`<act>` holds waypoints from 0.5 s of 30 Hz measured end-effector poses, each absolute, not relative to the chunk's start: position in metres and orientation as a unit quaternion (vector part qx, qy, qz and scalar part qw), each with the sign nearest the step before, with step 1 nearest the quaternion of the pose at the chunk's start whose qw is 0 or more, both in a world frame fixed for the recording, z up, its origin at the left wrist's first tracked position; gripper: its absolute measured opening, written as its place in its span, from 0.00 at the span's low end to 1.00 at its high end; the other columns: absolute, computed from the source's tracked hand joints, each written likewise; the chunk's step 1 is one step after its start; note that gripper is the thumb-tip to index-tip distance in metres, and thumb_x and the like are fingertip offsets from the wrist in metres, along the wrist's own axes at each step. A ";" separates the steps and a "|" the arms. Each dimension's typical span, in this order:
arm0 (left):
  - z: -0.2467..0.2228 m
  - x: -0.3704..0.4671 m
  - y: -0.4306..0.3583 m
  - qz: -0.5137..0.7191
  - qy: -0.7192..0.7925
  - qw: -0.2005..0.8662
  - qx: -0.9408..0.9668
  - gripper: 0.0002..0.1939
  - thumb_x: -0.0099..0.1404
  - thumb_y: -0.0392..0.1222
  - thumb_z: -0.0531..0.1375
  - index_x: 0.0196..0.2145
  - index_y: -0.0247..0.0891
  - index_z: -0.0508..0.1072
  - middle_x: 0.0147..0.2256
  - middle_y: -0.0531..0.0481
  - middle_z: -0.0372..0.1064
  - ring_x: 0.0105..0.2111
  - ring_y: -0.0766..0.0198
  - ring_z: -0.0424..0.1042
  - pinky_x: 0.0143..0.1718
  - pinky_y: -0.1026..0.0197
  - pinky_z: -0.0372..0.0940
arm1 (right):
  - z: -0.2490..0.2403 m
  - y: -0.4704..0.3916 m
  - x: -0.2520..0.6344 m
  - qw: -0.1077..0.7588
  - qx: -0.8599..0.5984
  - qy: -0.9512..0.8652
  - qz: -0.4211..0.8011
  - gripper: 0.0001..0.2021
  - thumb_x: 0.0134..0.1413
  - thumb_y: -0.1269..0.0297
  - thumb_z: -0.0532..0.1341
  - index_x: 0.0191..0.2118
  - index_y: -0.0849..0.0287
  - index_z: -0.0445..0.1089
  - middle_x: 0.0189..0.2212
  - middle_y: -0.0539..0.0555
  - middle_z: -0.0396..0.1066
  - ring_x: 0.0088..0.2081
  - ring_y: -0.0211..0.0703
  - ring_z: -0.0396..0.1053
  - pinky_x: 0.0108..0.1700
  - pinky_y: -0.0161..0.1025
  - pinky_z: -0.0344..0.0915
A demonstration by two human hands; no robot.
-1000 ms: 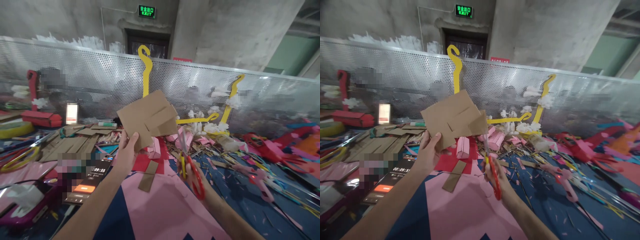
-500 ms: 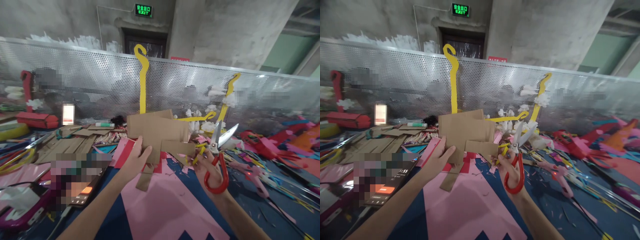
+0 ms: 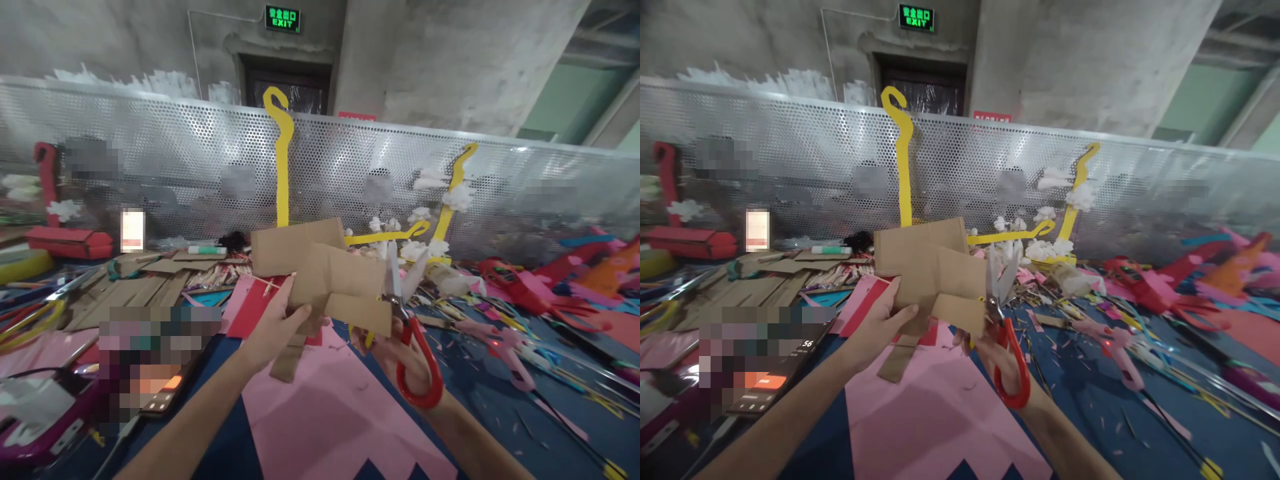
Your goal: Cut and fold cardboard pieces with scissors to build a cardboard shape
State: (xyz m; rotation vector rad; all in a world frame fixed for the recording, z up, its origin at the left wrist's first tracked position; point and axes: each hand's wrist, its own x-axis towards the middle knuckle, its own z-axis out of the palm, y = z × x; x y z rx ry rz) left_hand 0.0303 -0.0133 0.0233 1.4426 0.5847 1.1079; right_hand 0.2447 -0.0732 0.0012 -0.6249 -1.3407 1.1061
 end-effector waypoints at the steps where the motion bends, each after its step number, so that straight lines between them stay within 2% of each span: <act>1: 0.024 0.029 -0.013 0.475 0.253 0.584 0.608 0.27 0.65 0.42 0.61 0.60 0.42 0.61 0.53 0.42 0.73 0.48 0.52 0.76 0.48 0.52 0.71 | 0.002 -0.073 0.247 0.589 -0.284 -0.587 0.477 0.15 0.54 0.48 0.64 0.40 0.53 0.71 0.30 0.53 0.71 0.31 0.46 0.67 0.31 0.41 0.64; 4: 0.025 0.020 -0.005 0.502 0.262 0.576 0.590 0.25 0.64 0.42 0.62 0.58 0.40 0.63 0.49 0.42 0.75 0.43 0.54 0.77 0.46 0.53 0.71 | 0.008 -0.076 0.258 0.532 -0.347 -0.614 0.467 0.16 0.56 0.49 0.64 0.44 0.54 0.70 0.35 0.53 0.72 0.30 0.43 0.66 0.31 0.40 0.63; 7: 0.026 0.008 0.006 0.550 0.277 0.544 0.570 0.25 0.61 0.38 0.63 0.55 0.41 0.63 0.48 0.46 0.75 0.44 0.56 0.76 0.45 0.56 0.71 | 0.015 -0.084 0.267 0.449 -0.413 -0.649 0.455 0.13 0.59 0.54 0.64 0.45 0.54 0.69 0.40 0.53 0.72 0.36 0.43 0.67 0.38 0.40 0.65; 10: 0.028 -0.002 0.014 0.562 0.272 0.555 0.549 0.25 0.59 0.36 0.64 0.53 0.43 0.62 0.48 0.48 0.74 0.41 0.61 0.76 0.44 0.58 0.71 | 0.020 -0.087 0.269 0.400 -0.444 -0.656 0.461 0.14 0.56 0.55 0.67 0.42 0.54 0.67 0.37 0.52 0.71 0.38 0.44 0.68 0.40 0.40 0.65; 15: 0.034 -0.012 0.017 0.535 0.239 0.578 0.568 0.21 0.61 0.42 0.66 0.50 0.40 0.66 0.46 0.46 0.75 0.36 0.61 0.77 0.40 0.57 0.73 | 0.016 -0.083 0.268 0.391 -0.474 -0.664 0.426 0.15 0.53 0.55 0.68 0.42 0.56 0.68 0.32 0.50 0.69 0.33 0.42 0.66 0.36 0.39 0.66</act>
